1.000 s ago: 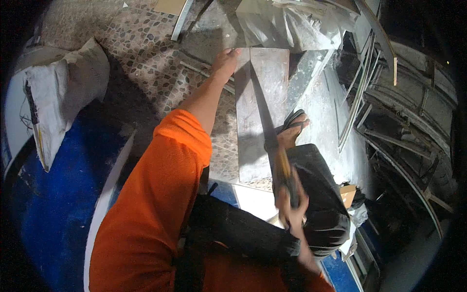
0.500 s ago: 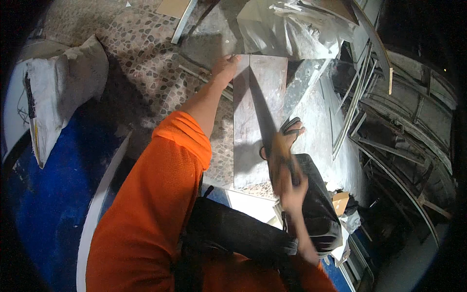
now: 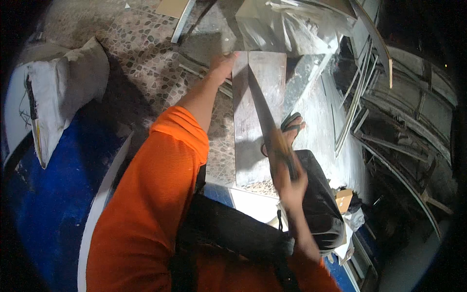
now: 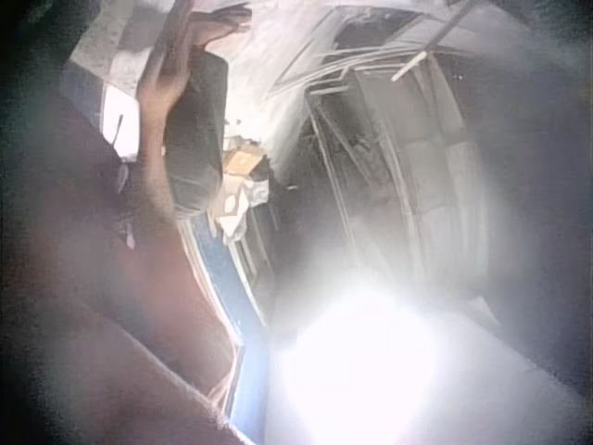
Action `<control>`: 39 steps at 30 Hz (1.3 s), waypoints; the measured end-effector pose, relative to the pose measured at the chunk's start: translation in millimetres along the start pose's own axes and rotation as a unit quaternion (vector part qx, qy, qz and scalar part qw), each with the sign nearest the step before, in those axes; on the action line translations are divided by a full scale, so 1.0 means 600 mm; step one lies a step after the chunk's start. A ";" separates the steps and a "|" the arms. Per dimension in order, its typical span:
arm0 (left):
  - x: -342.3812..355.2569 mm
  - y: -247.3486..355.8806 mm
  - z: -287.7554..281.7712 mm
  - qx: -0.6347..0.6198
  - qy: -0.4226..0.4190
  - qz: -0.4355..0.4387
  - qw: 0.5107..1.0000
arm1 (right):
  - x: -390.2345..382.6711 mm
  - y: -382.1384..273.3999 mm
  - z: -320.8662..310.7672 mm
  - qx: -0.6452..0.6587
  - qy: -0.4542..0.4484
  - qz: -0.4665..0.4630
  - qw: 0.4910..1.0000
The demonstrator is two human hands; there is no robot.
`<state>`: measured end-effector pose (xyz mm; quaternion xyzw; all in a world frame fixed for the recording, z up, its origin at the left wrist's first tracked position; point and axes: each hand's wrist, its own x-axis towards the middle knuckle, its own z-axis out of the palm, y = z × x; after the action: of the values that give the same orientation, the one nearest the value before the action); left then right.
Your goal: The person uses a hand saw to cut a long piece of wood placed on a cluttered floor. They hold the wood steady with one hand and saw with the other, then lift and reposition the cut piece to continue cutting.
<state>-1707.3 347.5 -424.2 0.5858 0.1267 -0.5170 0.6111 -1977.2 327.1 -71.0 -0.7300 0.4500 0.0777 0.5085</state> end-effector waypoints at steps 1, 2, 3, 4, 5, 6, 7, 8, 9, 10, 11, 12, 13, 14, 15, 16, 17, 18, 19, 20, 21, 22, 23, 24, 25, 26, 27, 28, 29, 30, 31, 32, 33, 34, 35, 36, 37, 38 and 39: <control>-0.008 0.017 0.025 0.066 0.009 0.024 0.997 | -0.088 -0.004 -0.035 -0.036 0.029 -0.017 0.999; -0.023 0.021 0.037 0.060 0.015 0.023 0.998 | -0.157 -0.003 -0.053 0.004 0.057 0.005 0.998; -0.030 0.032 0.048 0.053 0.020 0.028 0.998 | -0.177 0.002 -0.059 0.025 0.069 0.009 0.997; -0.028 0.024 0.054 0.049 0.026 0.030 0.998 | -0.152 0.001 -0.048 -0.002 0.074 0.012 0.997; -0.019 0.016 0.059 0.061 0.012 0.043 0.997 | -0.090 0.001 -0.030 -0.029 0.081 0.016 0.996; 0.009 0.000 0.027 0.074 0.019 0.058 0.995 | -0.003 0.002 -0.004 -0.050 0.067 0.013 0.996; 0.031 -0.006 0.007 0.083 0.023 0.075 0.993 | 0.097 0.049 0.030 -0.067 0.091 -0.051 0.992; 0.045 -0.014 -0.006 0.049 0.039 0.049 0.997 | 0.185 0.007 0.076 -0.063 0.075 -0.052 0.994; 0.058 -0.009 -0.015 0.014 0.055 0.029 0.998 | 0.268 -0.039 0.122 -0.057 0.060 -0.056 0.995; 0.061 -0.009 -0.015 -0.020 0.065 0.006 0.998 | 0.313 -0.053 0.132 -0.139 0.018 -0.052 0.989; 0.041 -0.026 0.010 0.012 0.045 0.025 0.999 | 0.299 -0.012 0.120 -0.124 0.036 -0.052 0.990; 0.008 -0.022 0.066 0.039 0.001 0.045 0.998 | 0.255 0.028 0.074 -0.137 0.072 -0.037 0.987; -0.009 0.003 0.059 0.071 -0.005 0.082 0.994 | 0.169 0.037 0.051 -0.124 0.079 -0.037 0.988; 0.041 -0.019 -0.035 0.103 0.050 0.048 0.992 | 0.082 0.018 0.058 -0.041 0.029 -0.059 0.997; 0.036 -0.009 -0.011 0.088 0.047 0.042 0.994 | -0.013 0.012 0.020 0.007 0.037 -0.030 0.999; 0.016 -0.006 0.024 0.068 0.038 0.030 0.996 | -0.095 0.003 -0.009 -0.004 0.050 -0.019 0.999; 0.005 -0.008 0.034 0.064 0.030 0.024 0.997 | -0.148 -0.016 -0.023 -0.003 0.058 0.030 0.998; 0.005 0.003 0.039 0.064 0.026 0.026 0.997 | -0.164 -0.024 -0.032 0.004 0.065 0.070 0.995; 0.009 -0.002 0.036 0.067 0.026 0.024 0.997 | -0.135 -0.001 -0.024 0.016 0.069 -0.017 0.997; 0.016 -0.003 0.033 0.079 0.034 0.057 0.995 | -0.078 0.021 -0.008 0.033 0.066 -0.038 0.997; 0.036 -0.015 0.001 0.093 0.060 0.089 0.990 | 0.016 0.043 0.021 -0.048 0.053 -0.065 0.995; 0.043 -0.029 -0.028 0.107 0.080 0.117 0.984 | 0.109 0.032 0.062 -0.133 0.068 -0.072 0.986; 0.035 -0.018 0.002 0.123 0.082 0.090 0.985 | 0.193 0.019 0.082 -0.232 0.109 -0.066 0.964; 0.023 0.006 0.034 0.144 0.086 0.064 0.984 | 0.236 -0.024 0.075 -0.162 0.068 -0.018 0.984; 0.013 0.024 0.063 0.166 0.092 0.041 0.981 | 0.279 -0.069 0.066 -0.091 0.034 0.034 0.995; 0.011 0.016 0.044 0.114 0.057 0.024 0.992 | 0.281 -0.071 0.074 -0.091 0.026 0.037 0.995; 0.012 -0.005 0.013 0.063 0.030 -0.002 0.998 | 0.228 -0.030 0.080 -0.110 0.039 0.017 0.993; 0.008 0.012 0.025 0.137 0.056 0.050 0.988 | 0.150 0.015 0.054 -0.120 0.081 -0.007 0.989; -0.018 0.026 0.037 0.087 0.072 0.051 0.992 | 0.053 0.043 0.025 -0.087 0.090 -0.024 0.992; -0.049 0.020 0.042 0.034 0.084 0.043 0.995 | -0.056 0.048 -0.001 -0.057 0.095 -0.023 0.994; -0.022 0.017 0.016 0.087 0.086 0.060 0.991 | -0.128 0.050 -0.026 -0.025 0.083 0.000 0.996; -0.027 0.013 0.025 0.073 0.071 0.053 0.993 | -0.204 0.049 -0.060 0.028 0.055 0.081 0.995; -0.021 0.015 0.033 0.062 0.060 0.051 0.995 | -0.217 0.055 -0.058 0.001 0.100 0.091 0.991; -0.016 0.017 0.042 0.050 0.050 0.048 0.996 | -0.228 0.062 -0.058 -0.027 0.143 0.101 0.984; 0.003 0.008 0.062 0.083 0.067 0.080 0.991 | -0.220 0.080 -0.040 -0.119 0.209 0.046 0.970; 0.033 0.004 0.028 0.112 0.118 0.117 0.980 | -0.198 0.094 -0.036 -0.151 0.229 0.014 0.962; 0.044 -0.015 0.003 0.143 0.151 0.139 0.968 | -0.182 0.106 -0.054 -0.113 0.202 0.055 0.971; 0.030 -0.056 0.020 0.135 0.122 0.113 0.977 | -0.208 0.129 -0.093 -0.065 0.186 0.141 0.970; 0.028 -0.054 0.018 0.127 0.108 0.107 0.980 | -0.220 0.113 -0.110 -0.027 0.162 0.171 0.971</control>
<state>-1730.3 337.6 -452.9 0.7208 0.0622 -0.3947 0.5664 -2126.7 344.6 -10.6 -0.6584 0.6425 0.0565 0.3880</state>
